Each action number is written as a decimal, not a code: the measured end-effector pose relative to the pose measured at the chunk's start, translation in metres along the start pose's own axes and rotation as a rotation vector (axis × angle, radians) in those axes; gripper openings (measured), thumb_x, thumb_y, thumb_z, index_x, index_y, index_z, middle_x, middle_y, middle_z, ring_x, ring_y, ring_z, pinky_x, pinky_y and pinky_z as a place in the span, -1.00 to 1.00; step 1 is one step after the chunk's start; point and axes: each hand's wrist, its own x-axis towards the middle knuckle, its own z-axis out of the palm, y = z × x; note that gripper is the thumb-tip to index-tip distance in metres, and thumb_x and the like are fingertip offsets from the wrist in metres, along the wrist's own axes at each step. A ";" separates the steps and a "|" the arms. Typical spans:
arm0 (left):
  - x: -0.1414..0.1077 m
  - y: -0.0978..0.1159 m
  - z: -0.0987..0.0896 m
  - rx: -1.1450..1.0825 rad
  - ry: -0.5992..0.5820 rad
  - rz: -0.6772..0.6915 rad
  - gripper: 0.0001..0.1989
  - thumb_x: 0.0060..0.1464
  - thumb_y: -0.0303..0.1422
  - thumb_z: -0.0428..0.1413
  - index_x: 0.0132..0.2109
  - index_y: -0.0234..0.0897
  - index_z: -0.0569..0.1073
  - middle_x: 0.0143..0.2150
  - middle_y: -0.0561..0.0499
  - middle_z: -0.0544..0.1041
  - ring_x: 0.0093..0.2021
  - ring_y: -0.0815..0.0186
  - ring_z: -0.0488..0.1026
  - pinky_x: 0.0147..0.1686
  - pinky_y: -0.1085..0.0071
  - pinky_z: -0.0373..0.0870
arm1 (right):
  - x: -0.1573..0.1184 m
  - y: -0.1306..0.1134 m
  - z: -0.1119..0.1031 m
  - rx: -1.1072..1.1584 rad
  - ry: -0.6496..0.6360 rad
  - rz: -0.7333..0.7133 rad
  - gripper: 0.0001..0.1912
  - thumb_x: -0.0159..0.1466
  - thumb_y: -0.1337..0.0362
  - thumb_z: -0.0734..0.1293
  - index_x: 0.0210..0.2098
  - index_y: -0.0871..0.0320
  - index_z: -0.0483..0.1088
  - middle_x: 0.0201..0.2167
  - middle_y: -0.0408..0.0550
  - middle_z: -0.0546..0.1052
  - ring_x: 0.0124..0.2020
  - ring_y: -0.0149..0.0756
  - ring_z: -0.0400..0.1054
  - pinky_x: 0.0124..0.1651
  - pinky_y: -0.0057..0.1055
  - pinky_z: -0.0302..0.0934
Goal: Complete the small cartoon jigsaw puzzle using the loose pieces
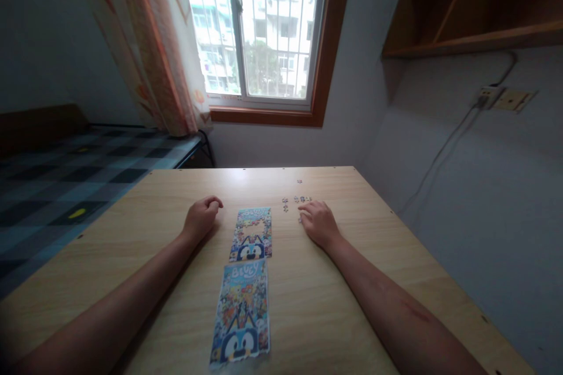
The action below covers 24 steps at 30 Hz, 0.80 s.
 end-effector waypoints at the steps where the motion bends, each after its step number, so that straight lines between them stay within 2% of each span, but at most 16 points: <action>1: 0.000 0.000 0.000 -0.002 -0.002 0.000 -0.72 -0.02 -0.28 -0.09 -0.42 -0.21 0.50 -0.44 -0.01 0.55 -0.38 0.20 0.44 -0.37 0.35 0.21 | 0.001 0.003 0.002 -0.018 0.010 0.022 -0.75 0.28 0.34 0.31 -0.11 0.12 0.59 -0.11 0.05 0.61 -0.01 -0.09 0.41 0.15 -0.13 0.24; 6: 0.000 0.001 0.000 -0.019 0.003 0.001 -0.73 -0.05 -0.27 -0.08 -0.44 -0.20 0.50 -0.46 0.00 0.54 -0.39 0.19 0.44 -0.37 0.35 0.21 | 0.002 0.019 0.015 -0.085 0.040 0.114 -0.65 0.29 0.27 0.28 0.02 0.15 0.56 0.09 0.14 0.52 0.18 -0.02 0.30 0.29 -0.02 0.14; 9: 0.001 0.000 0.000 -0.043 0.006 -0.005 -0.72 -0.06 -0.27 -0.09 -0.44 -0.21 0.50 -0.48 0.00 0.51 -0.40 0.19 0.42 -0.38 0.35 0.20 | 0.003 0.029 0.023 -0.068 0.052 0.135 -0.61 0.30 0.27 0.24 0.06 0.14 0.54 0.14 0.12 0.49 0.26 -0.04 0.24 0.38 0.01 0.04; 13: 0.001 -0.002 0.001 -0.083 0.005 -0.008 -0.72 -0.07 -0.26 -0.08 -0.43 -0.21 0.50 -0.52 0.02 0.46 -0.42 0.20 0.40 -0.40 0.35 0.19 | 0.006 0.042 0.027 0.010 0.087 0.209 -0.58 0.29 0.32 0.19 0.05 0.17 0.53 0.11 0.11 0.52 0.24 -0.09 0.28 0.42 -0.05 0.01; 19: 0.000 -0.003 0.000 -0.108 -0.027 0.014 -0.72 -0.06 -0.25 -0.08 -0.43 -0.21 0.49 -0.56 0.06 0.41 -0.48 0.24 0.36 -0.44 0.35 0.17 | 0.022 0.055 0.025 0.027 0.078 0.273 -0.55 0.22 0.38 0.20 0.05 0.21 0.51 0.09 0.10 0.54 0.19 -0.13 0.34 0.36 -0.20 0.12; 24: 0.000 -0.002 -0.001 -0.111 -0.038 0.027 -0.72 -0.05 -0.25 -0.09 -0.43 -0.21 0.50 -0.57 0.06 0.42 -0.49 0.24 0.35 -0.44 0.35 0.17 | 0.042 0.069 0.030 0.006 0.106 0.329 -0.54 0.19 0.41 0.21 0.04 0.21 0.51 0.07 0.12 0.56 0.15 -0.12 0.38 0.31 -0.17 0.18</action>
